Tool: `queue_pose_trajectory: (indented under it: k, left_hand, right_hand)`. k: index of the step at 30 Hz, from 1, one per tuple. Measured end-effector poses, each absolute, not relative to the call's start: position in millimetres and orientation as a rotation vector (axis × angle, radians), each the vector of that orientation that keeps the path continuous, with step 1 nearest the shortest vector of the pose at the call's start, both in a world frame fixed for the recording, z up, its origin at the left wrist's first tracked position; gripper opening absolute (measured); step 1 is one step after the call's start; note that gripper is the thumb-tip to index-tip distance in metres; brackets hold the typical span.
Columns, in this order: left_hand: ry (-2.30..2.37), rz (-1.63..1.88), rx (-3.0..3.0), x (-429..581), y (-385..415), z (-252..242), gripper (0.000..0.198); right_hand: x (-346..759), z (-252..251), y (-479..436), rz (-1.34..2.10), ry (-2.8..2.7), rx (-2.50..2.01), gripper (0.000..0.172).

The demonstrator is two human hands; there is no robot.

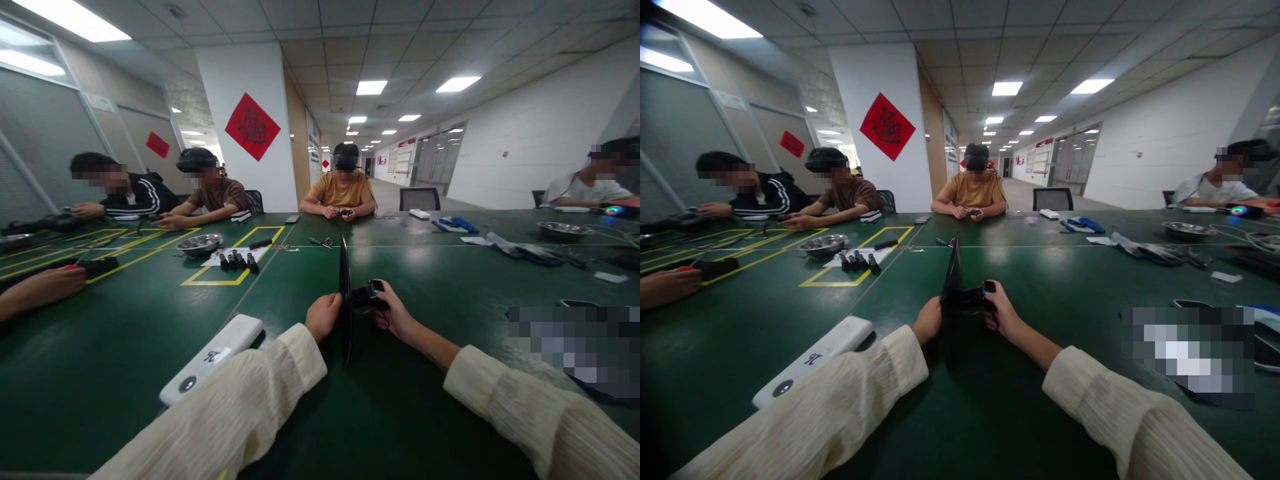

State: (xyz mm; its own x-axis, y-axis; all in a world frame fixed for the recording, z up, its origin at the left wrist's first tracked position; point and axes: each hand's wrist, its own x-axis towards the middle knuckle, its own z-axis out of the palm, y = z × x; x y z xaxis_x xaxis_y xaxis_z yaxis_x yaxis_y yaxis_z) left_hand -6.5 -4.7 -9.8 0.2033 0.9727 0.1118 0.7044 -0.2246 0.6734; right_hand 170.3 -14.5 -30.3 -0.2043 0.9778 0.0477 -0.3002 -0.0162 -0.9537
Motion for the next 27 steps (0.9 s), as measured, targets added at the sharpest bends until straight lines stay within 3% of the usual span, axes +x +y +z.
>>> queue_pose_trajectory:
  k: [27]
  left_hand:
    - [1.562,0.722,2.071,-7.2,-4.9,-11.0,0.041]
  right_hand:
    - [170.2,-32.4,-11.7,1.479,-1.122,-0.892,0.040]
